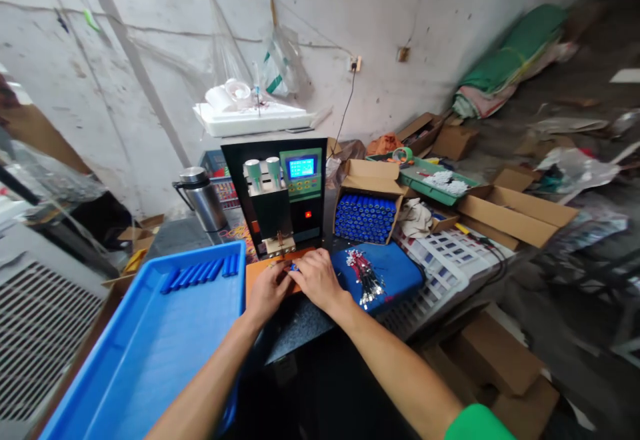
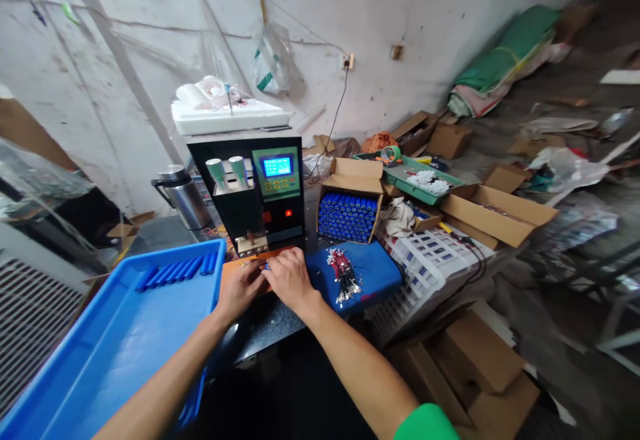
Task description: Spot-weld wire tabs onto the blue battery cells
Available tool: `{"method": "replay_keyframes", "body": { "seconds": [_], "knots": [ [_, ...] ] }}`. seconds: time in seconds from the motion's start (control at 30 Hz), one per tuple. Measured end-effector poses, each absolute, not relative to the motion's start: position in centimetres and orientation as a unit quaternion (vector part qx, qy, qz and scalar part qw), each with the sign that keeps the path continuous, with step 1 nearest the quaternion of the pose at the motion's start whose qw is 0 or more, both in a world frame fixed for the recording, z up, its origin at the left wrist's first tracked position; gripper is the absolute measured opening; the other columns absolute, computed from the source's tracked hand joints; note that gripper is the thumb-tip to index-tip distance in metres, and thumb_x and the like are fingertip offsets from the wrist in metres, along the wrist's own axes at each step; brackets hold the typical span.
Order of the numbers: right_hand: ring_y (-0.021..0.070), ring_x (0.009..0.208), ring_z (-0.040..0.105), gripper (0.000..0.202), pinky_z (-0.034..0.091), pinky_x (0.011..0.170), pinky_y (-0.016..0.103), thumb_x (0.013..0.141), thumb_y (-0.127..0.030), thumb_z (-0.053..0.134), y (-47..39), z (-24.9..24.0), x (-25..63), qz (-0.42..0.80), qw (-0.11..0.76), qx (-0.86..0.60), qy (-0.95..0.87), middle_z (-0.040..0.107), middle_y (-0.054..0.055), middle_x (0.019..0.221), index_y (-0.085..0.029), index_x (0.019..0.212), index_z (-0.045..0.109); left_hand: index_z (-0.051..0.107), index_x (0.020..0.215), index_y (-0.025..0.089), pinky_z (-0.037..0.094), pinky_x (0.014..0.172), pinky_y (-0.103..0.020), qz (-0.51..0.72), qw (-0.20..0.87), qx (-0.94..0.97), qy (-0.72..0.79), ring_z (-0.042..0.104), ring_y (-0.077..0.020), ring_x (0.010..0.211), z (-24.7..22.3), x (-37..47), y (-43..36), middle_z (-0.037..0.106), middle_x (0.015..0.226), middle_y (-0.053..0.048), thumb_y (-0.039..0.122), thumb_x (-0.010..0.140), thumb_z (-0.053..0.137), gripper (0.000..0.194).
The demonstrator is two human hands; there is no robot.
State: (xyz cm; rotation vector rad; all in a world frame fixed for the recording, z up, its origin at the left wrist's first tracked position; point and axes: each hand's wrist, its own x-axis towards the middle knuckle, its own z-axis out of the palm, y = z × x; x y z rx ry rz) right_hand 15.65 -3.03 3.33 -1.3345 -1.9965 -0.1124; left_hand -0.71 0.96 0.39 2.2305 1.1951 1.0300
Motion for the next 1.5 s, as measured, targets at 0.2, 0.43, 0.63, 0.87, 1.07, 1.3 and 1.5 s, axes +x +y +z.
{"method": "replay_keyframes", "body": {
  "seconds": [0.2, 0.43, 0.63, 0.87, 1.07, 1.3, 1.5],
  "knots": [
    [0.0228, 0.096, 0.063, 0.024, 0.04, 0.089, 0.037, 0.095, -0.03, 0.057, -0.2, 4.1, 21.5, -0.117, 0.461, -0.587, -0.655, 0.072, 0.011, 0.096, -0.016, 0.108, 0.07, 0.066, 0.107, 0.018, 0.051, 0.081, -0.036, 0.335, 0.214, 0.797, 0.455, 0.067, -0.0233, 0.088, 0.4, -0.8, 1.3, 0.072, 0.095, -0.008, 0.044, 0.087, 0.052, 0.036],
    [0.0257, 0.102, 0.06, 0.03, 0.036, 0.095, 0.042, 0.096, -0.033, 0.054, 6.9, 5.7, 28.8, -0.229, 0.497, -0.604, -0.579, 0.073, 0.015, 0.097, -0.013, 0.11, 0.07, 0.07, 0.1, 0.022, 0.052, 0.085, -0.036, 0.324, 0.2, 0.804, 0.456, 0.067, -0.0239, 0.093, 0.9, -0.9, 1.1, 0.074, 0.099, -0.006, 0.044, 0.088, 0.049, 0.032],
    [0.0262, 0.104, 0.058, 0.026, 0.033, 0.096, 0.042, 0.095, -0.027, 0.054, 11.8, 4.4, 28.8, -0.224, 0.459, -0.626, -0.59, 0.073, 0.015, 0.099, -0.013, 0.107, 0.071, 0.07, 0.097, 0.024, 0.053, 0.081, -0.034, 0.333, 0.194, 0.806, 0.45, 0.068, -0.0231, 0.09, 0.5, -1.2, 1.2, 0.074, 0.096, -0.005, 0.043, 0.088, 0.049, 0.03],
    [0.028, 0.106, 0.054, 0.025, 0.03, 0.101, 0.044, 0.094, -0.026, 0.052, 13.1, 4.3, 29.2, -0.216, 0.4, -0.654, -0.604, 0.073, 0.014, 0.1, -0.014, 0.103, 0.072, 0.07, 0.098, 0.024, 0.052, 0.08, -0.035, 0.313, 0.19, 0.812, 0.455, 0.067, -0.0236, 0.089, 0.6, -1.0, 1.2, 0.073, 0.095, -0.006, 0.043, 0.089, 0.049, 0.03],
    [0.0277, 0.115, 0.051, 0.029, 0.029, 0.106, 0.048, 0.094, -0.018, 0.046, 11.2, 4.8, 29.8, -0.206, 0.408, -0.622, -0.635, 0.07, 0.013, 0.111, -0.014, 0.112, 0.069, 0.07, 0.098, 0.023, 0.051, 0.081, -0.034, 0.314, 0.191, 0.815, 0.448, 0.067, -0.023, 0.089, 0.6, -0.6, 1.4, 0.073, 0.095, -0.005, 0.043, 0.088, 0.049, 0.032],
    [0.0209, 0.104, 0.062, 0.03, 0.046, 0.095, 0.033, 0.094, -0.02, 0.045, 5.0, 1.8, 32.2, -0.071, 0.44, -0.609, -0.655, 0.07, 0.01, 0.11, -0.018, 0.112, 0.069, 0.07, 0.101, 0.02, 0.05, 0.084, -0.035, 0.283, 0.197, 0.826, 0.446, 0.065, -0.0244, 0.094, 1.2, -0.2, 1.5, 0.073, 0.1, -0.007, 0.047, 0.089, 0.047, 0.038],
    [0.02, 0.088, 0.068, 0.02, 0.047, 0.078, 0.024, 0.088, -0.022, 0.054, 2.7, -1.2, 34.3, 0.108, 0.25, -0.777, -0.568, 0.075, 0.006, 0.088, -0.019, 0.084, 0.074, 0.07, 0.102, 0.021, 0.049, 0.085, -0.035, 0.276, 0.192, 0.829, 0.446, 0.065, -0.0242, 0.094, 1.2, -0.2, 1.7, 0.073, 0.1, -0.006, 0.047, 0.089, 0.046, 0.038]
  ]
}}
